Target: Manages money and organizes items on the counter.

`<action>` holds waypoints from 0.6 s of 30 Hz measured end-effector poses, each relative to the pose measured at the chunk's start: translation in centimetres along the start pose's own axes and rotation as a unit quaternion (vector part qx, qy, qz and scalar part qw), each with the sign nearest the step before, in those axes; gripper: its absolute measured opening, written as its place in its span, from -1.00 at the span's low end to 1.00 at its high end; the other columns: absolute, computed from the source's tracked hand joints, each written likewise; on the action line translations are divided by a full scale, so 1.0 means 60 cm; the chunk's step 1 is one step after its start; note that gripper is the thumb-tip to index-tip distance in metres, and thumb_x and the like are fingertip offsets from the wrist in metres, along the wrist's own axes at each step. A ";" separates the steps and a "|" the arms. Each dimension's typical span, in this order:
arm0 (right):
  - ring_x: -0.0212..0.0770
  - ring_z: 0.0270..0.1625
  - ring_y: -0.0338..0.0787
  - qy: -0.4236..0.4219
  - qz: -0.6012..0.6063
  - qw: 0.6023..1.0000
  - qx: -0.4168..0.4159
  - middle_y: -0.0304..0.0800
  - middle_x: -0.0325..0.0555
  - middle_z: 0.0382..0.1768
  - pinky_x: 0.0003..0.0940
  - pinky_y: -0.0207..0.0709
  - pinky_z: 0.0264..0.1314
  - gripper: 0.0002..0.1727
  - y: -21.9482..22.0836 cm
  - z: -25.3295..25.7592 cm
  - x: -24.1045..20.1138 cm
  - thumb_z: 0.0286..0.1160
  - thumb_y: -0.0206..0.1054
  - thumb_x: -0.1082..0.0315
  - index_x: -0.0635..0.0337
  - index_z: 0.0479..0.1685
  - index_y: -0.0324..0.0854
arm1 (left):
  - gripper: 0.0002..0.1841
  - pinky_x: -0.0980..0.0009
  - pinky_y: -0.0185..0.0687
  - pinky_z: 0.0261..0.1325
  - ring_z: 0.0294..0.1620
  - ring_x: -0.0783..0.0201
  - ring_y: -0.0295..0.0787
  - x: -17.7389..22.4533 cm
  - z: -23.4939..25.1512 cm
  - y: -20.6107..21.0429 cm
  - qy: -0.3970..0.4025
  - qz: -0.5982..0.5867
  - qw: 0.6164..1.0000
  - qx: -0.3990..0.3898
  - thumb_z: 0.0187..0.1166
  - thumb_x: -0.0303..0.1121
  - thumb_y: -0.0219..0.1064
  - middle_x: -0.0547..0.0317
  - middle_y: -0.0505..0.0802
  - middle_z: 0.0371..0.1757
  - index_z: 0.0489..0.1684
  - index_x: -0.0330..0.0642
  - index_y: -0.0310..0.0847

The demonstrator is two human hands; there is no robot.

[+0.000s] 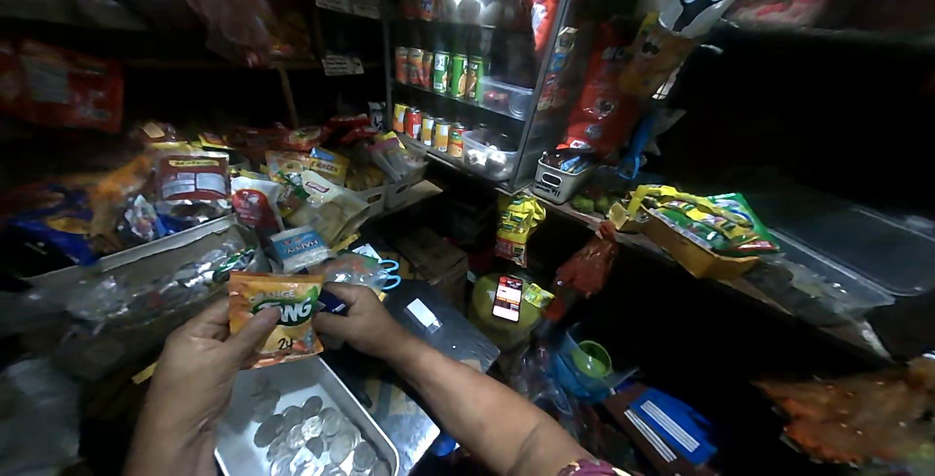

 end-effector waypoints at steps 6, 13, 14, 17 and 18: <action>-0.41 -0.11 0.69 0.011 0.007 1.000 -0.009 0.78 0.21 -0.10 -0.49 0.58 0.04 -0.71 -0.005 0.002 0.005 0.49 0.22 0.62 0.69 0.09 0.62 | -0.82 0.73 0.67 -0.37 -0.42 0.72 0.75 -0.005 0.002 0.005 0.002 -0.001 1.000 -0.006 0.40 -0.50 0.35 0.60 0.85 -0.36 -0.11 -0.05 0.68; -0.55 -0.21 0.65 0.024 0.052 0.998 -0.017 0.74 -0.02 -0.24 -0.59 0.58 -0.03 -0.78 -0.003 0.003 0.015 0.57 0.14 0.63 0.64 0.00 0.62 | -0.73 0.67 0.76 -0.21 -0.27 0.67 0.81 -0.009 0.004 0.006 0.025 -0.013 0.999 -0.014 0.35 -0.49 0.39 0.58 0.87 -0.25 0.00 -0.06 0.66; -0.57 -0.21 0.64 0.025 0.054 0.998 -0.020 0.73 -0.06 -0.27 -0.60 0.57 -0.04 -0.78 -0.002 0.003 0.014 0.57 0.13 0.62 0.63 -0.03 0.63 | -0.74 0.67 0.76 -0.23 -0.29 0.67 0.81 -0.009 0.005 0.006 0.023 -0.011 1.000 -0.012 0.36 -0.48 0.40 0.58 0.87 -0.26 0.00 -0.05 0.66; -0.60 -0.26 0.61 0.030 0.050 0.998 -0.024 0.70 -0.13 -0.33 -0.61 0.55 -0.09 -0.79 0.000 0.003 0.011 0.59 0.13 0.60 0.60 -0.08 0.64 | -0.74 0.68 0.74 -0.30 -0.33 0.66 0.80 -0.012 0.006 0.004 0.017 -0.010 1.000 -0.010 0.36 -0.49 0.39 0.53 0.87 -0.28 0.00 -0.07 0.68; -0.59 -0.27 0.61 0.031 0.044 0.998 -0.021 0.70 -0.13 -0.33 -0.61 0.55 -0.10 -0.79 0.000 0.003 0.011 0.59 0.13 0.59 0.60 -0.08 0.64 | -0.74 0.69 0.73 -0.31 -0.34 0.66 0.80 -0.012 0.006 0.004 0.013 -0.008 1.000 -0.009 0.37 -0.51 0.38 0.52 0.87 -0.28 0.01 -0.08 0.68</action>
Point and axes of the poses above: each hand's wrist, its own z-axis towards the middle knuckle, its own y-axis out of the palm, x = y × z, the point moved 4 cm from there along z, towards the middle knuckle
